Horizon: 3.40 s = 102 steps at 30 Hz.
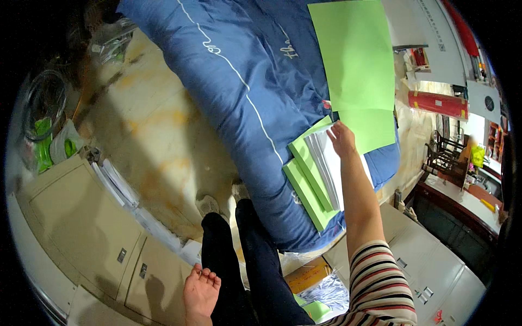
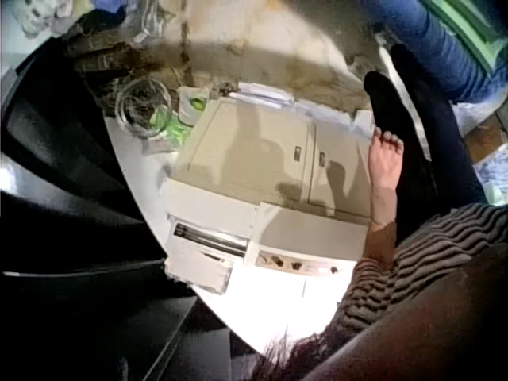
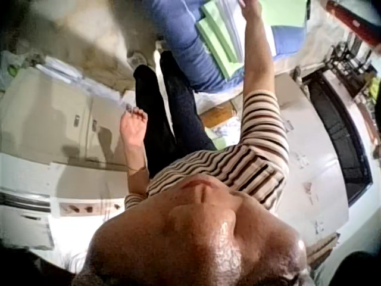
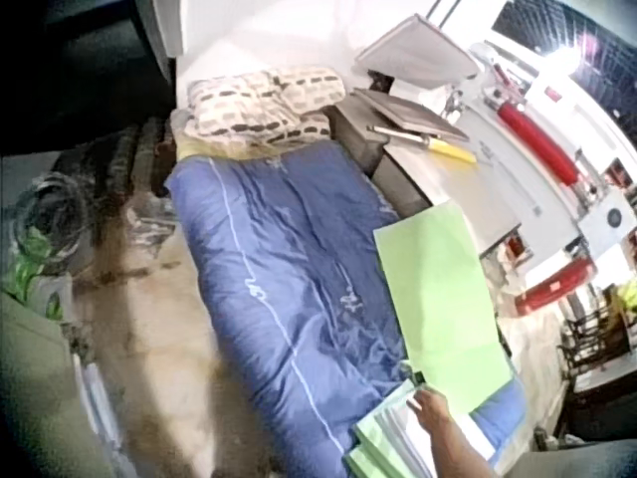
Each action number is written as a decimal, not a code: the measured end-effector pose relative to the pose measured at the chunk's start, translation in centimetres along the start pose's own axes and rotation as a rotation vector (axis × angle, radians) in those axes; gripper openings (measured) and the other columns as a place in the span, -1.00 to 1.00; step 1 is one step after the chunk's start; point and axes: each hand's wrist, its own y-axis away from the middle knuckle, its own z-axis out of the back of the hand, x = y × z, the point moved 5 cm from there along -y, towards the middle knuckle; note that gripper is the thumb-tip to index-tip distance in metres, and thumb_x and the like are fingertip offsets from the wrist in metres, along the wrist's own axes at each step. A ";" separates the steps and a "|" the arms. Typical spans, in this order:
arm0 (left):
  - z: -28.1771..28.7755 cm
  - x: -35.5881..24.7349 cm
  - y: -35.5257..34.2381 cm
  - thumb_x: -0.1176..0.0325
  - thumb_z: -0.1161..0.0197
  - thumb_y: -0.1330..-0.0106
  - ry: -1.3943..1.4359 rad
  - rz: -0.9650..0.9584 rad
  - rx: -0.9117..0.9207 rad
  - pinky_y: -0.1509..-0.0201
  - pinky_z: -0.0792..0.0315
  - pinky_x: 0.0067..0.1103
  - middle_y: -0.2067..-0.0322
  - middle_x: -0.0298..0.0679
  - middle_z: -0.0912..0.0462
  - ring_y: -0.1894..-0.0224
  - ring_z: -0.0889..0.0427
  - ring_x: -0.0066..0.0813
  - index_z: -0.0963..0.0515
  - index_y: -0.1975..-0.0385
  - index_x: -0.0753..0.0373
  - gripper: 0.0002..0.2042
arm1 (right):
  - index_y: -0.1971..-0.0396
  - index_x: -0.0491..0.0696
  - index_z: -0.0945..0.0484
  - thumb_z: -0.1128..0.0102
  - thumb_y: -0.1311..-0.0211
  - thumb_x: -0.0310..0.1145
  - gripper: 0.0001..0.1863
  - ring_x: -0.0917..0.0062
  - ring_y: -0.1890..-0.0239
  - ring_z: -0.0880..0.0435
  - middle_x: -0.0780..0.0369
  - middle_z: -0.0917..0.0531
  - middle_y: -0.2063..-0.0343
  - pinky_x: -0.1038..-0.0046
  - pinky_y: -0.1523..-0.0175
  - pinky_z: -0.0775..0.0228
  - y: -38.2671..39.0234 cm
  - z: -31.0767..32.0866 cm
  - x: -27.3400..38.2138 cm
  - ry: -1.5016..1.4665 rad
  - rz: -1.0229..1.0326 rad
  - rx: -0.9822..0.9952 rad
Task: The person operates a paper processing machine, inserting white and green paper sheets into the feed slot. They adjust the machine's internal components and retrieve processed paper, stacking it on a nearby surface.
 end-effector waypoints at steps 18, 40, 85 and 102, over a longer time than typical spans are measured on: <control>-4.4 0.9 -5.9 0.21 -0.09 -0.40 -0.434 -0.129 0.106 -0.09 -0.37 -0.39 0.02 -0.16 -0.51 0.06 -0.50 -0.34 -0.46 -0.09 0.25 -0.65 | -0.31 -0.16 -0.23 -0.07 -0.37 -0.33 -0.44 0.40 -0.20 -0.42 0.13 -0.40 -0.20 0.32 -0.22 -0.32 6.2 -8.7 0.2 0.088 0.330 0.114; -9.9 2.2 -3.8 0.33 0.05 -0.44 -0.680 -0.168 0.382 0.23 -0.67 -0.38 0.05 -0.10 -0.54 0.17 -0.68 -0.25 -0.24 -0.17 0.25 -0.65 | 0.06 -0.15 -0.54 -0.04 -0.26 -0.56 -0.74 0.32 0.06 -0.57 0.10 -0.60 0.20 0.41 -0.04 -0.38 52.2 -2.5 9.5 1.190 0.429 0.633; 15.1 -24.4 40.7 0.38 -0.07 -0.41 0.565 -1.131 0.504 0.28 -0.30 -0.65 0.27 -0.40 -0.51 0.32 -0.40 -0.65 -0.43 -0.01 0.32 -0.75 | -0.20 -0.20 -0.35 -0.04 -0.38 -0.40 -0.57 0.38 -0.12 -0.48 0.14 -0.50 -0.11 0.34 -0.19 -0.29 78.7 -68.8 2.4 1.203 0.263 1.643; 14.9 -33.1 39.1 0.38 -0.03 -0.44 1.075 -1.140 0.313 -0.13 -0.45 -0.44 0.00 -0.20 -0.51 -0.04 -0.52 -0.39 -0.34 -0.12 0.35 -0.68 | -0.12 -0.20 -0.42 -0.04 -0.41 -0.32 -0.62 0.47 0.02 -0.59 0.19 -0.59 0.00 0.46 -0.05 -0.43 90.5 -88.1 -15.9 1.633 0.053 2.015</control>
